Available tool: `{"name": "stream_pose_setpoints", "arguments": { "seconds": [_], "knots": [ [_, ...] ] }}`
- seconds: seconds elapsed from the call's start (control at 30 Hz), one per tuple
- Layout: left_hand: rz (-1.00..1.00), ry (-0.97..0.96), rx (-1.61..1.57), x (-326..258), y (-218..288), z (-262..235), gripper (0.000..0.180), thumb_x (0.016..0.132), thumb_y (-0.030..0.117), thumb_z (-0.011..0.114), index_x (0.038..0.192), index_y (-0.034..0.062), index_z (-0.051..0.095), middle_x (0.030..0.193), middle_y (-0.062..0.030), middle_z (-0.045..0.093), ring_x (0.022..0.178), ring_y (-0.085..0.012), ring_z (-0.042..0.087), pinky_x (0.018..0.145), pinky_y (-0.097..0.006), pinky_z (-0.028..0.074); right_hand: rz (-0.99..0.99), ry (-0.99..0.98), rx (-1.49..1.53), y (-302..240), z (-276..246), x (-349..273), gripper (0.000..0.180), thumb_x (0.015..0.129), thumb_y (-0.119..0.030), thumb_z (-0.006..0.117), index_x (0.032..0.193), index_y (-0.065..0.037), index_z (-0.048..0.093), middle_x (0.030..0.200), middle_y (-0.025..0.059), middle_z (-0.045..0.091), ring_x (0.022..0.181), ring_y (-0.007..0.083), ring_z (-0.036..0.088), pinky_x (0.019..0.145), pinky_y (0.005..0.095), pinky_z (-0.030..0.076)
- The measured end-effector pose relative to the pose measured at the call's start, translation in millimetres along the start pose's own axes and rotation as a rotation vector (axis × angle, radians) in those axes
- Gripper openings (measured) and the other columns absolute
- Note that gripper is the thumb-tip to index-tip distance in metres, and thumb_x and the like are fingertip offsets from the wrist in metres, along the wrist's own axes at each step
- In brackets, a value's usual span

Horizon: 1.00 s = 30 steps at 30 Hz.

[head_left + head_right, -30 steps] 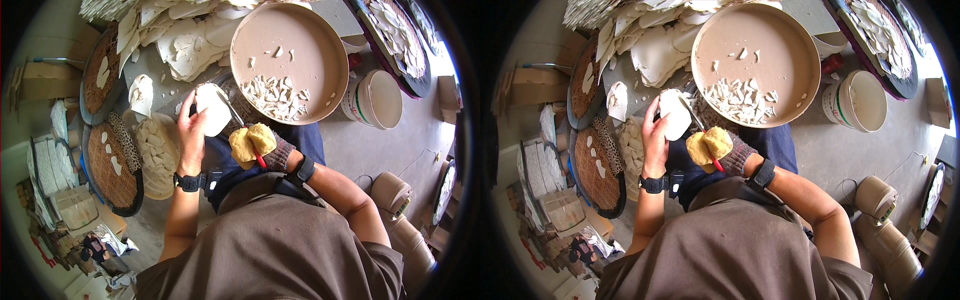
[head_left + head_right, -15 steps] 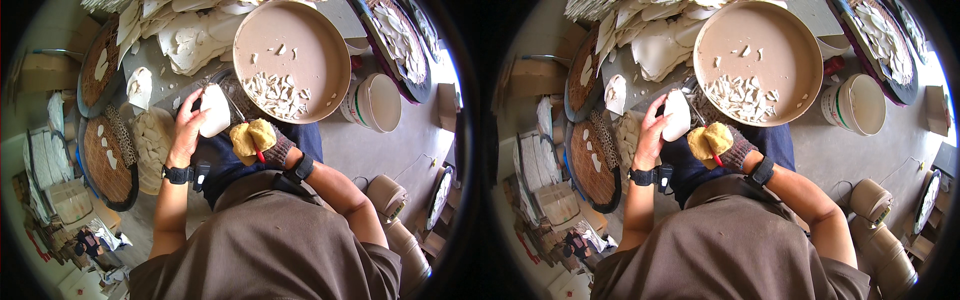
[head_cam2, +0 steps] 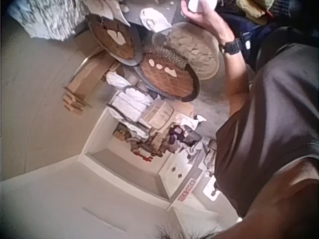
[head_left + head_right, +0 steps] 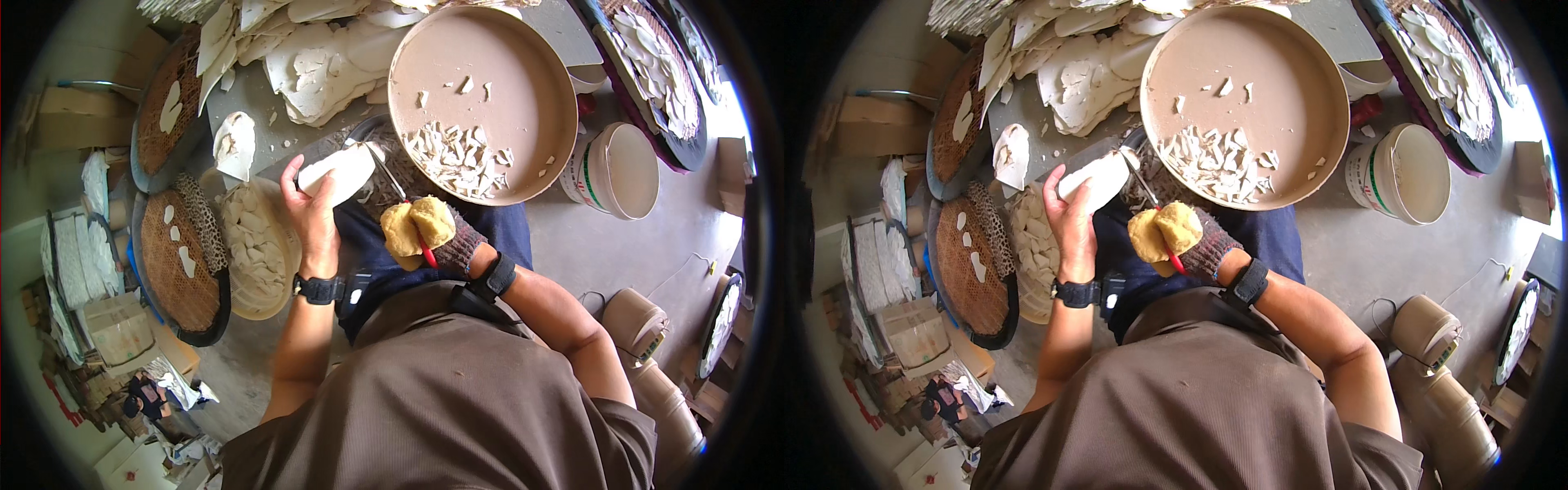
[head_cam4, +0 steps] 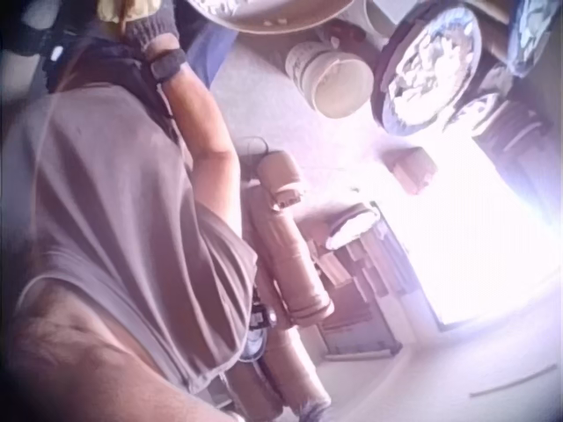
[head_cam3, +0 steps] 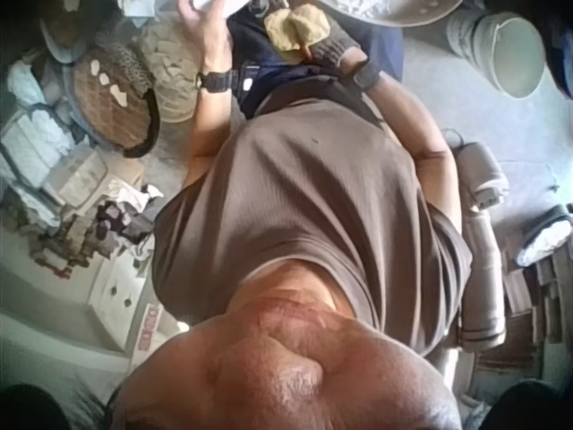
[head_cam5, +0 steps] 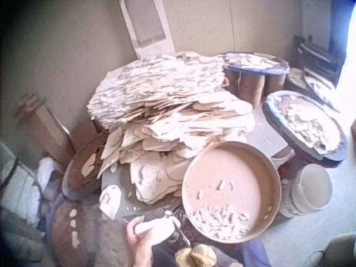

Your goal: Cutting large slices of dried medicinal herbs into smaller pieces using scissors in a processing workshop.

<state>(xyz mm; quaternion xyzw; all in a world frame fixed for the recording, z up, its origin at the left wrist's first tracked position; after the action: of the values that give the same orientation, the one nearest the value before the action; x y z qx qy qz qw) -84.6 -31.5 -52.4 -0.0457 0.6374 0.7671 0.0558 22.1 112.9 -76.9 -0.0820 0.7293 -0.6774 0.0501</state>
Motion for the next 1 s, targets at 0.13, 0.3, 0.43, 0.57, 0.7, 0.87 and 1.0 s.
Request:
{"name": "stream_pose_setpoints", "arguments": {
  "seconds": [0.13, 0.3, 0.43, 0.57, 0.7, 0.87, 1.0],
  "knots": [
    [0.023, 0.152, -0.061, 4, -1, -5, 0.051, 0.077, -0.001, 0.062, 0.119, 0.0055, 0.035, 0.106, -0.0120, 0.053, 0.093, -0.0193, 0.056, 0.077, -0.032, 0.050, 0.091, -0.033, 0.010, 33, 12, -7, 0.022, 0.087, -0.018, 0.055, 0.097, 0.001, 0.059, 0.092, 0.0091, 0.063, 0.085, 0.0155, 0.061, 0.077, 0.0278, 0.050],
    [0.021, 0.082, -0.007, 6, 0, -1, 0.049, 0.078, -0.001, 0.061, 0.119, 0.0055, 0.035, 0.109, -0.0124, 0.052, 0.093, -0.0193, 0.057, 0.075, -0.032, 0.051, -0.017, 0.017, 0.201, -4, 6, 5, 0.022, 0.080, -0.017, 0.056, 0.097, -0.002, 0.058, 0.095, 0.0133, 0.061, 0.088, 0.0285, 0.059, 0.076, 0.0342, 0.047],
    [-0.023, -0.018, -0.026, -2, 4, 21, 0.050, 0.080, -0.001, 0.058, 0.124, 0.0050, 0.035, 0.111, -0.0117, 0.052, 0.095, -0.0204, 0.057, 0.075, -0.033, 0.053, -0.072, 0.055, 0.138, -2, 0, 7, 0.022, 0.083, -0.009, 0.051, 0.102, -0.001, 0.057, 0.099, 0.0138, 0.061, 0.092, 0.0257, 0.059, 0.079, 0.0331, 0.047],
    [-0.017, -0.005, -0.016, 3, -1, 19, 0.052, 0.081, -0.001, 0.056, 0.128, 0.0048, 0.035, 0.114, -0.0108, 0.052, 0.097, -0.0205, 0.057, 0.075, -0.033, 0.053, 0.200, -0.139, 1.125, 16, 30, 1, 0.028, 0.089, -0.016, 0.050, 0.107, 0.006, 0.053, 0.104, 0.0148, 0.059, 0.095, 0.0186, 0.059, 0.086, 0.0295, 0.047],
    [-0.031, -0.058, 0.019, 9, -6, 22, 0.051, 0.082, 0.000, 0.054, 0.129, 0.0045, 0.036, 0.114, -0.0102, 0.052, 0.095, -0.0174, 0.057, 0.072, -0.030, 0.054, 0.239, -0.105, 0.661, 21, 24, -6, 0.024, 0.088, -0.022, 0.053, 0.103, -0.004, 0.058, 0.100, 0.0075, 0.062, 0.091, 0.0150, 0.059, 0.079, 0.0278, 0.047],
    [-0.081, -0.101, 0.020, 13, -12, 24, 0.051, 0.081, 0.001, 0.055, 0.128, 0.0039, 0.036, 0.111, -0.0098, 0.054, 0.091, -0.0151, 0.058, 0.069, -0.028, 0.054, 0.118, 0.008, 0.348, 26, 14, -7, 0.021, 0.081, -0.018, 0.058, 0.096, -0.004, 0.059, 0.091, 0.0102, 0.062, 0.086, 0.0221, 0.060, 0.076, 0.0307, 0.048],
    [-0.127, -0.186, 0.029, 9, -15, 31, 0.048, 0.081, 0.001, 0.056, 0.126, 0.0037, 0.040, 0.111, -0.0094, 0.055, 0.090, -0.0149, 0.059, 0.067, -0.027, 0.055, 0.123, -0.157, 0.099, 41, 26, -6, 0.029, 0.089, -0.018, 0.052, 0.107, 0.005, 0.054, 0.103, 0.0119, 0.060, 0.094, 0.0166, 0.059, 0.083, 0.0282, 0.048]
  ]
}}
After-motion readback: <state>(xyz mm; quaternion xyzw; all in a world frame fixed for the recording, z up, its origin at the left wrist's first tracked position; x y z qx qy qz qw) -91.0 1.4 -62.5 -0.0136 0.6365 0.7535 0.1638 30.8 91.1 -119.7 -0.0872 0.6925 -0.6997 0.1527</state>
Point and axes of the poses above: each hand's wrist, its own x-axis towards the middle knuckle, its own z-axis out of the palm, y = z × x, the point moved 10 cm from there along x, towards the middle knuckle
